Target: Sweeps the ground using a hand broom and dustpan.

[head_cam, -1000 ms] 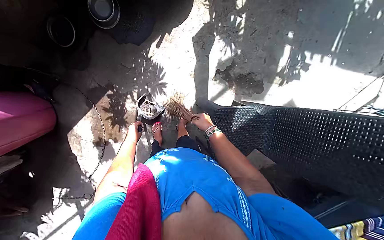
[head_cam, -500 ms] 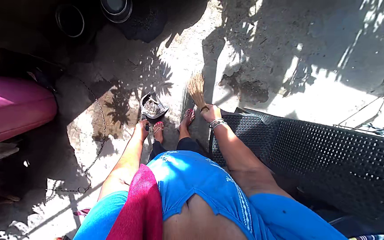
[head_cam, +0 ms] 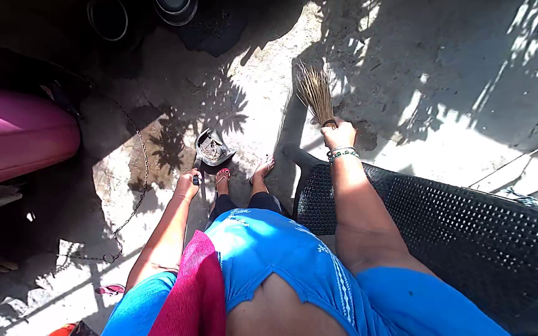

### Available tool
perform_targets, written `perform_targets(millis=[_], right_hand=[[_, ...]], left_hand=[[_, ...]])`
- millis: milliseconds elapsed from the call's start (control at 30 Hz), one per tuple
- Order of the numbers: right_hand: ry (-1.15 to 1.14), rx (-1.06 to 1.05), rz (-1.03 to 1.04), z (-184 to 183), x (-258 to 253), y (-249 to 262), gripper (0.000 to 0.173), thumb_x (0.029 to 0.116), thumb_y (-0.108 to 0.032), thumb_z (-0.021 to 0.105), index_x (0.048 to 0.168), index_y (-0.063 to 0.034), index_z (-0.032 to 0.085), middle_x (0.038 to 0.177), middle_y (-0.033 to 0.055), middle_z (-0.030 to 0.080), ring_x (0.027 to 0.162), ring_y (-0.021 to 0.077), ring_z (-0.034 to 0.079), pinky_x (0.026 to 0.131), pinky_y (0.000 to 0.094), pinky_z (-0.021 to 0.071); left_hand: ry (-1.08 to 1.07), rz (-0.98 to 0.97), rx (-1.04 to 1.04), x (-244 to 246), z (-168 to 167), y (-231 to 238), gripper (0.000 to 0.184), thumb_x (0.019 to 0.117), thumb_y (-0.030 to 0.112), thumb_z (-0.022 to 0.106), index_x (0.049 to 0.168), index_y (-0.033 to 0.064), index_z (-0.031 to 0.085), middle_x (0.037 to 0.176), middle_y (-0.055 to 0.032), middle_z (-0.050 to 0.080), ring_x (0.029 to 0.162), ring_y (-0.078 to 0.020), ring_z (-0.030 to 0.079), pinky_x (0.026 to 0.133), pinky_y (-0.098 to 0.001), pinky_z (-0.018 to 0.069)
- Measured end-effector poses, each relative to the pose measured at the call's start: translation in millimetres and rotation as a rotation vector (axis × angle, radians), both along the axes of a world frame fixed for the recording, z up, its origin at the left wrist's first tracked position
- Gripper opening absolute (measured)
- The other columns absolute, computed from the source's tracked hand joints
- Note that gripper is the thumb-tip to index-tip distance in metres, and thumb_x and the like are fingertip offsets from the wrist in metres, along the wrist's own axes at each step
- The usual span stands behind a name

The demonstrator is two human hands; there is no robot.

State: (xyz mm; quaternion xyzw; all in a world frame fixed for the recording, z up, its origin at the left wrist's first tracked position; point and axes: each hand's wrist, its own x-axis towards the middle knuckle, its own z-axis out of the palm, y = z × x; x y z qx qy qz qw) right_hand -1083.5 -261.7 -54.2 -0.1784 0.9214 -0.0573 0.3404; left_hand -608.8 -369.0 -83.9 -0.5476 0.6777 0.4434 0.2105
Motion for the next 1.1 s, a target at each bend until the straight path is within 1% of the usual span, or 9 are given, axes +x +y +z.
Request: perform_targets(millis=[167, 267, 367, 467, 500, 567, 667, 933, 1100], right_hand=[[-0.207, 0.144, 0.172, -35.2, 103.2, 6.3, 0.044, 0.0913, -0.025, 0.069, 0.127, 0.0013, 0.066, 0.115, 0.0309, 0.068, 0.11, 0.0494, 0.066, 0.091, 0.0705, 0.0502], [-0.447, 0.136, 0.316, -30.7, 159.5, 23.1, 0.041, 0.0909, -0.021, 0.072, 0.127, -0.0028, 0.069, 0.116, 0.0271, 0.07, 0.111, 0.0453, 0.067, 0.095, 0.0674, 0.0501], [-0.515, 0.052, 0.244, -10.6, 146.2, 31.1, 0.047, 0.0947, -0.018, 0.071, 0.14, -0.0058, 0.064, 0.127, 0.0255, 0.068, 0.116, 0.0413, 0.066, 0.101, 0.0622, 0.0484], [-0.429, -0.041, 0.114, 2.9, 97.1, 36.1, 0.045, 0.0941, -0.019, 0.07, 0.138, -0.0091, 0.065, 0.109, 0.0221, 0.07, 0.083, 0.032, 0.066, 0.075, 0.0537, 0.0529], [-0.369, -0.045, 0.093, 10.5, 83.6, 33.1, 0.044, 0.094, -0.02, 0.07, 0.137, -0.0099, 0.066, 0.108, 0.0231, 0.07, 0.083, 0.0341, 0.067, 0.075, 0.0561, 0.0529], [-0.231, -0.023, 0.049, 16.3, 66.1, 25.1, 0.044, 0.093, -0.02, 0.071, 0.136, -0.0108, 0.067, 0.119, 0.0243, 0.07, 0.106, 0.0417, 0.068, 0.092, 0.0646, 0.0506], [-0.082, -0.027, -0.025, -4.6, 65.0, 16.1, 0.046, 0.09, -0.018, 0.072, 0.135, -0.0098, 0.068, 0.124, 0.0234, 0.069, 0.116, 0.0421, 0.065, 0.1, 0.0659, 0.0476], [-0.439, 0.112, 0.301, -37.1, 188.1, 12.7, 0.054, 0.0903, -0.022, 0.074, 0.141, -0.006, 0.063, 0.127, 0.0247, 0.068, 0.119, 0.0427, 0.065, 0.101, 0.0647, 0.0483], [-0.422, -0.02, 0.09, -1.1, 135.9, 16.4, 0.046, 0.0942, -0.02, 0.072, 0.138, -0.0101, 0.065, 0.119, 0.0228, 0.07, 0.095, 0.036, 0.069, 0.083, 0.0574, 0.0538]], left_hand=[[-0.057, 0.013, -0.016, 12.0, -0.6, 1.9, 0.018, 0.0871, -0.004, 0.071, 0.105, -0.0004, 0.071, 0.129, -0.0184, 0.068, 0.123, -0.0363, 0.063, 0.107, -0.0564, 0.0467], [-0.067, 0.012, -0.013, 14.2, -4.7, -0.5, 0.019, 0.0872, -0.003, 0.072, 0.106, 0.0002, 0.071, 0.128, -0.0194, 0.068, 0.121, -0.0383, 0.064, 0.105, -0.0596, 0.0477], [-0.089, 0.003, 0.002, 14.6, -5.9, -4.3, 0.022, 0.0872, -0.001, 0.074, 0.109, 0.0016, 0.071, 0.119, -0.0234, 0.07, 0.114, -0.0432, 0.066, 0.099, -0.0642, 0.049], [-0.114, 0.029, 0.019, 16.8, -7.8, -7.4, 0.026, 0.0859, -0.001, 0.075, 0.111, 0.0029, 0.071, 0.117, -0.0247, 0.07, 0.113, -0.0455, 0.066, 0.098, -0.066, 0.0488], [-0.112, 0.034, 0.02, 17.9, -9.2, -7.2, 0.026, 0.0852, -0.002, 0.075, 0.111, 0.0029, 0.071, 0.117, -0.0246, 0.07, 0.113, -0.0455, 0.066, 0.098, -0.066, 0.0487], [-0.092, 0.036, 0.02, 21.0, -13.1, -3.3, 0.026, 0.084, -0.004, 0.075, 0.109, 0.002, 0.071, 0.119, -0.0238, 0.07, 0.115, -0.0439, 0.065, 0.1, -0.0646, 0.0482], [-0.06, 0.004, 0.0, 26.7, -20.0, 2.6, 0.023, 0.0844, -0.004, 0.074, 0.107, 0.0007, 0.071, 0.124, -0.0216, 0.068, 0.118, -0.0406, 0.064, 0.104, -0.0615, 0.0476], [-0.069, -0.056, 0.023, 27.5, -27.3, 4.4, 0.022, 0.0854, -0.005, 0.07, 0.106, 0.0001, 0.071, 0.124, -0.0197, 0.068, 0.119, -0.0385, 0.064, 0.104, -0.0588, 0.0486], [-0.088, -0.016, 0.069, 34.2, -22.9, -3.9, 0.027, 0.0856, -0.005, 0.073, 0.112, 0.0015, 0.071, 0.127, -0.0203, 0.067, 0.121, -0.0406, 0.062, 0.105, -0.0613, 0.0464]])
